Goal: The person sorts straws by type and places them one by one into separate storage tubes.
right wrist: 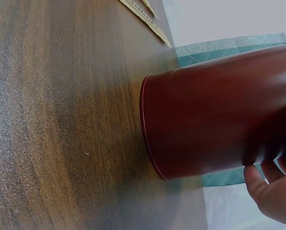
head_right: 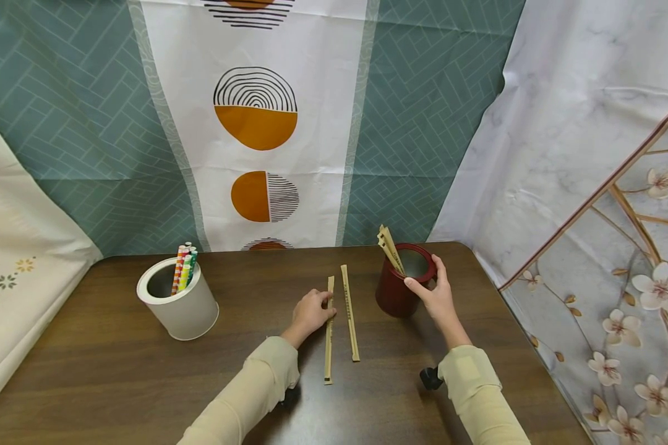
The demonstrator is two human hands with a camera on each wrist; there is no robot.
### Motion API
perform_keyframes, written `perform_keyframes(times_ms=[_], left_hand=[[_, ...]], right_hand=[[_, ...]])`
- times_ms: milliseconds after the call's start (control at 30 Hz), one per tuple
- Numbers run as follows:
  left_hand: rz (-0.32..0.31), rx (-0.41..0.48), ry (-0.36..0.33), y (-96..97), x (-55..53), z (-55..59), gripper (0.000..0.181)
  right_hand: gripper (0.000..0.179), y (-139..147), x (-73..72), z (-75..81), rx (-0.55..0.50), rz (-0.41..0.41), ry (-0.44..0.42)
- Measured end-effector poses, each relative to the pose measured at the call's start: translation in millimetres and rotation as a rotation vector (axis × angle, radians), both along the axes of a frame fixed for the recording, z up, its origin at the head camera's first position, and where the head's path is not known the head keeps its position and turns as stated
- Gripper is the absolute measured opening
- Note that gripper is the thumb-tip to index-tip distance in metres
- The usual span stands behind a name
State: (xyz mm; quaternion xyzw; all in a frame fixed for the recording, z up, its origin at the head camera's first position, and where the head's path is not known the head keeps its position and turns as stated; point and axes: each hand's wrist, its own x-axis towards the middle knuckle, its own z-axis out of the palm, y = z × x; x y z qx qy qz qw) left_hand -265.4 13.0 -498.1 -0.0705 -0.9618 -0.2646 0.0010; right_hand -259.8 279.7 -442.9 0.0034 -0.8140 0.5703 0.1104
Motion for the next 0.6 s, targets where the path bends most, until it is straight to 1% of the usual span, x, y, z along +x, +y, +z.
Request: perform_keyframes(times_ms=[300, 600], left_hand=[[-0.008, -0.006, -0.049, -5.6, -2.3, -2.0, 0.031], [-0.013, -0.024, -0.020, -8.4, -1.8, -1.1, 0.021]], right_hand=[[0.076, -0.1, 0.7, 1.8, 0.000, 0.006, -0.009], [0.076, -0.2, 0.7, 1.4, 0.016, 0.000, -0.004]])
